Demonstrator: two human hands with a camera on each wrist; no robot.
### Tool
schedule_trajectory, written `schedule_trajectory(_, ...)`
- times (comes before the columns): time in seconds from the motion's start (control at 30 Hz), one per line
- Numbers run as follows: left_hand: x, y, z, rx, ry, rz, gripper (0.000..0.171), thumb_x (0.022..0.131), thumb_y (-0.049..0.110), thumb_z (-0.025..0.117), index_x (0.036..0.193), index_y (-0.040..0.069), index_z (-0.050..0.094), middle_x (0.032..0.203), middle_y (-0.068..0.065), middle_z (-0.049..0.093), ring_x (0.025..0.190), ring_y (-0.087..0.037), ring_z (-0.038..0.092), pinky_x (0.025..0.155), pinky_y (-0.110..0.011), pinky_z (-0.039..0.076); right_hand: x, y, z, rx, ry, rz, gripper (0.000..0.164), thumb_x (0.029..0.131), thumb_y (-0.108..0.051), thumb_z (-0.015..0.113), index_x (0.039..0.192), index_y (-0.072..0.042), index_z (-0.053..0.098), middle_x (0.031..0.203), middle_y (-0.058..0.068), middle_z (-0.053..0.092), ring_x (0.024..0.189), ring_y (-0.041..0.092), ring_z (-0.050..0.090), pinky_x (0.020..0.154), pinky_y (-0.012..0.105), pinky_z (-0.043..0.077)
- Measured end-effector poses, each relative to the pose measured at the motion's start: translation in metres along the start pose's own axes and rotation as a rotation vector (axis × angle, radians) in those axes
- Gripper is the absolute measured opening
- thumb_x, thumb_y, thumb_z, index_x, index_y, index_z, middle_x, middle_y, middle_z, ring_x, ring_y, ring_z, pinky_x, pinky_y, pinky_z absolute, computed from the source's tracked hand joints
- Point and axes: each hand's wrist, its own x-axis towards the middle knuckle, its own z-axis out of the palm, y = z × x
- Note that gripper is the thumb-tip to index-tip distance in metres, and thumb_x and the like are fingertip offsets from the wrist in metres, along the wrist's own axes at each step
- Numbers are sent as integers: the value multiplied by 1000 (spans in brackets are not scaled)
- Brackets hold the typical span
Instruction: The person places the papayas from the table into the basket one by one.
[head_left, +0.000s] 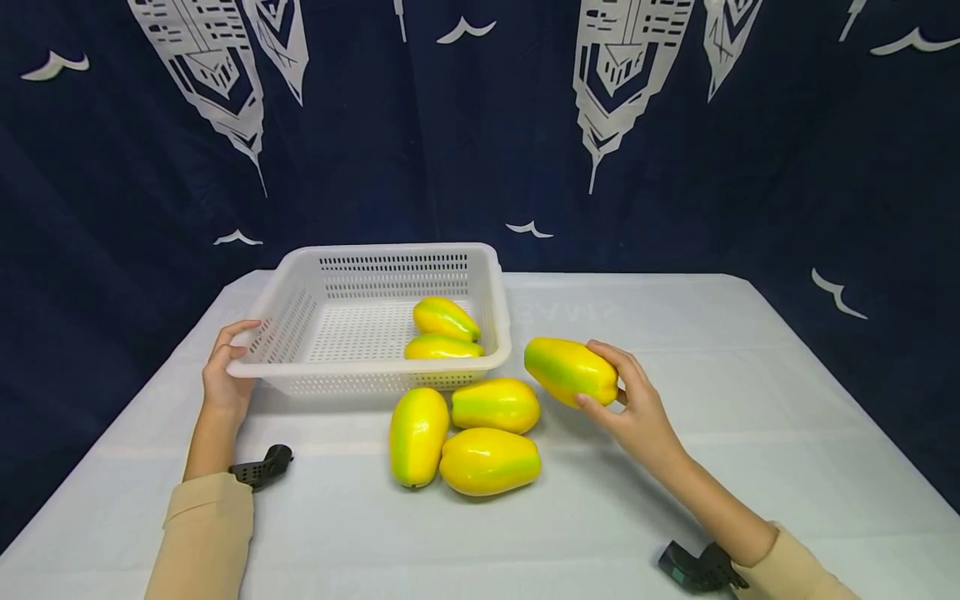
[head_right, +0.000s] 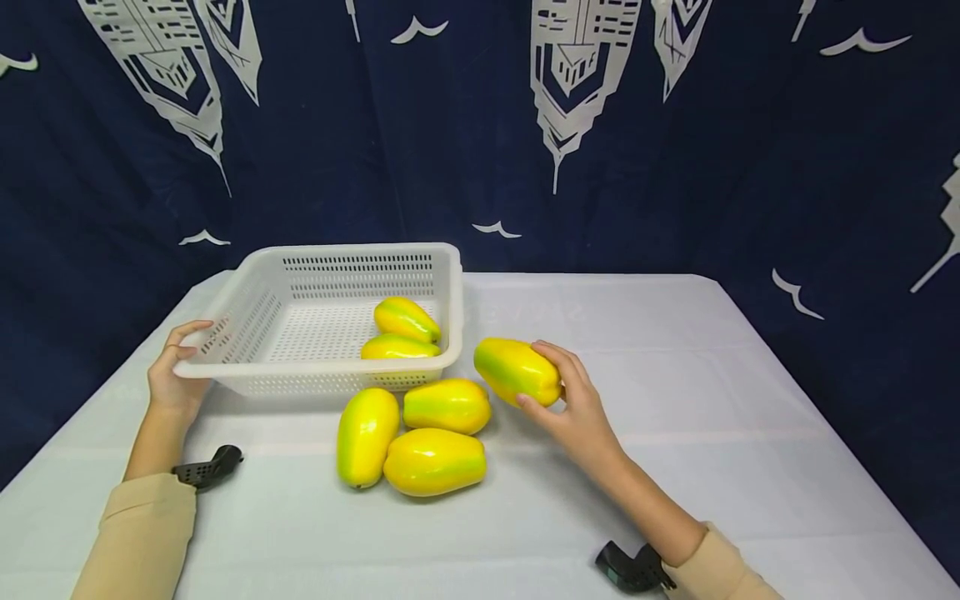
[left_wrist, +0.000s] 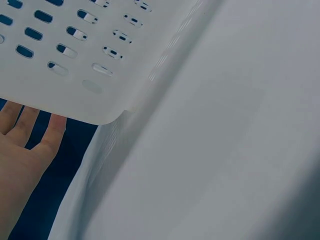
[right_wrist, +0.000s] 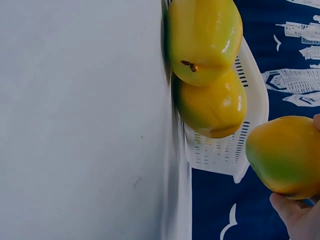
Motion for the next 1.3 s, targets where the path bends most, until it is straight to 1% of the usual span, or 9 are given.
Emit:
schedule_trajectory(0.1,0,0,0,-3,-1,1,40,83,9,26,106,23,56,122,9,44,114,-9,37,90,-26,27,0,0,2,31,11,-26,61,80,-3,65,134,-12,39,135,10,39,114,-9,35,84,5,37)
schedule_trajectory(0.43,-1,-1,-1,17,19,-14,39,84,10,28,106,24,56,124,10,42,114,-9,36,91,-27,25,-5,0,10,85,26,-38,65,78,1,66,135,-6,36,137,13,36,117,-9,35,85,6,37)
schedule_trajectory(0.6,-1,-1,-1,23,12,-16,38,84,10,28,108,23,56,124,10,42,115,-9,36,92,-29,24,-6,-1,11,110,46,-48,66,77,4,65,135,-4,35,138,14,34,118,-9,34,86,5,37)
schedule_trajectory(0.8,-1,0,-1,25,6,-12,39,84,11,28,110,23,55,124,11,42,115,-9,36,92,-30,23,-5,-4,11,118,52,-91,66,76,7,64,134,-6,37,137,12,36,120,-5,36,87,7,37)
schedule_trajectory(1.0,-1,-1,-2,25,11,-19,38,84,11,29,109,23,55,123,11,42,113,-9,38,90,-28,25,-5,-10,10,144,42,-83,64,78,7,62,135,-7,37,136,10,37,116,-3,39,85,7,39)
schedule_trajectory(1.3,1,0,0,33,12,-15,39,84,11,28,109,23,55,123,11,42,114,-9,36,92,-31,22,-3,-15,7,160,30,-86,64,78,6,62,135,-10,37,135,9,37,114,-1,41,86,8,39)
